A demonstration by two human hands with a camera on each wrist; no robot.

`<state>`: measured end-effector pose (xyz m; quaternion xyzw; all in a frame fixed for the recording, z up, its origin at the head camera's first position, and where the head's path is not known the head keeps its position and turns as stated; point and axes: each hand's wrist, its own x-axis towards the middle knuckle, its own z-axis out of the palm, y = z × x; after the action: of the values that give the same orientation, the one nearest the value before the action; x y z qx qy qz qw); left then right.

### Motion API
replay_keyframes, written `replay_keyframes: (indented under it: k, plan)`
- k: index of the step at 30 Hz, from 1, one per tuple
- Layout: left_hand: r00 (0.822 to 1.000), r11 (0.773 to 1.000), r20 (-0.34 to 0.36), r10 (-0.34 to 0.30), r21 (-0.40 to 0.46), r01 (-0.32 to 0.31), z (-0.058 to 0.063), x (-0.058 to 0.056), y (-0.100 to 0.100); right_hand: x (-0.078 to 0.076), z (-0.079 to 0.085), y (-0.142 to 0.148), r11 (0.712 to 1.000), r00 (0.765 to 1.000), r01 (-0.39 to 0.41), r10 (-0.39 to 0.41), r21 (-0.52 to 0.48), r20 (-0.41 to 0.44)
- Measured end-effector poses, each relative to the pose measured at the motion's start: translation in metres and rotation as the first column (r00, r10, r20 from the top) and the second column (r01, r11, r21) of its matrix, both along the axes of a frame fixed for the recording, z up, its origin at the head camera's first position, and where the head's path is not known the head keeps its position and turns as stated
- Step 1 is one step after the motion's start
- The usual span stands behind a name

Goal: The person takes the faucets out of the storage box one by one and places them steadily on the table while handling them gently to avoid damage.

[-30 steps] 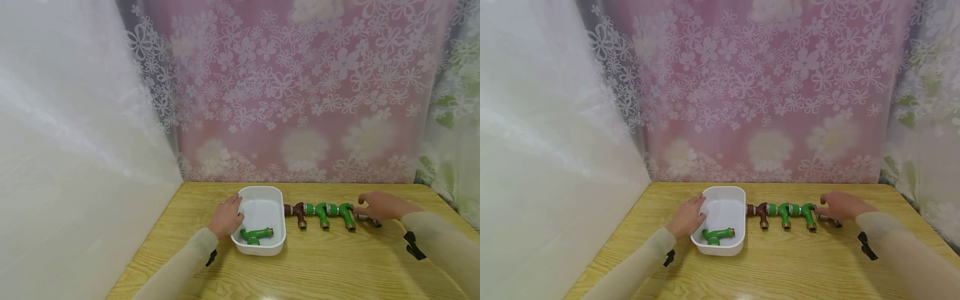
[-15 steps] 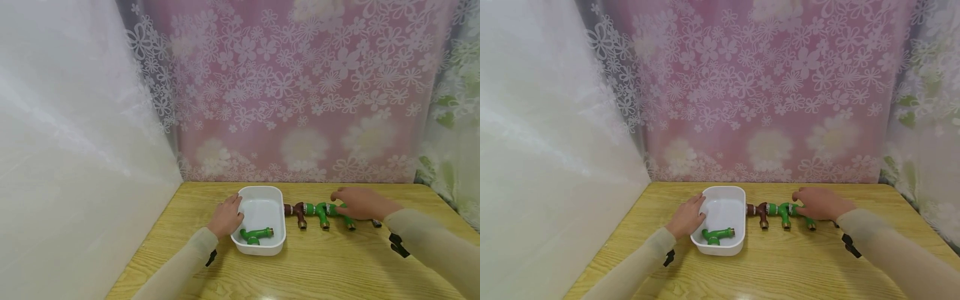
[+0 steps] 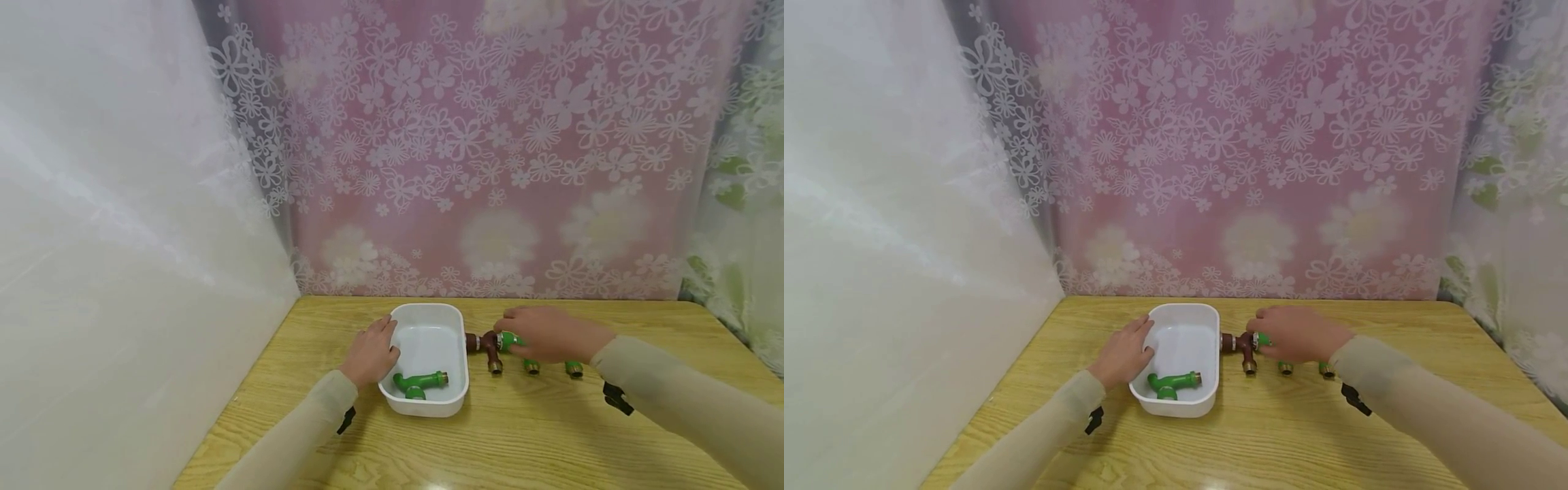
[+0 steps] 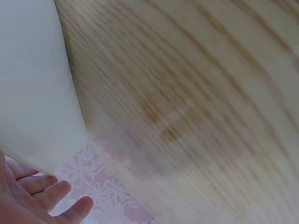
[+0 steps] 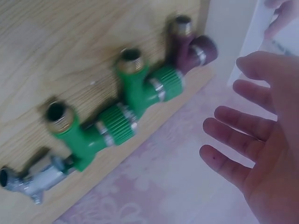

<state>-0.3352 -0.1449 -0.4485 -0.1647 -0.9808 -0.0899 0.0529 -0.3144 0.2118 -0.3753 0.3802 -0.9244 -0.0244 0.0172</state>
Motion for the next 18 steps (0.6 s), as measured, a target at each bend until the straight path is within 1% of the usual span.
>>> replay_keyframes:
  k: [3, 10, 15, 18]
  plan:
    - [1.000, 1.000, 0.001, 0.001, 0.004, -0.001, -0.001, 0.000, 0.000, 0.002, 0.004, -0.015, 1.000, 1.000, -0.030, 0.030, 0.004, 0.002]
    - [1.000, 1.000, 0.005, 0.005, -0.006, -0.005, -0.001, -0.002, -0.001, 0.004, 0.010, -0.050, 0.992, 0.992, -0.124, 0.125, -0.024, 0.030]
    - [1.000, 1.000, 0.010, 0.004, -0.014, -0.003, -0.002, -0.002, -0.001, 0.007, 0.014, -0.071, 0.989, 0.987, -0.150, 0.150, -0.010, 0.050]
    - [1.000, 1.000, 0.007, 0.004, -0.011, -0.004, -0.002, -0.002, -0.001, 0.006, 0.014, -0.082, 0.985, 0.983, -0.174, 0.174, 0.003, 0.058]
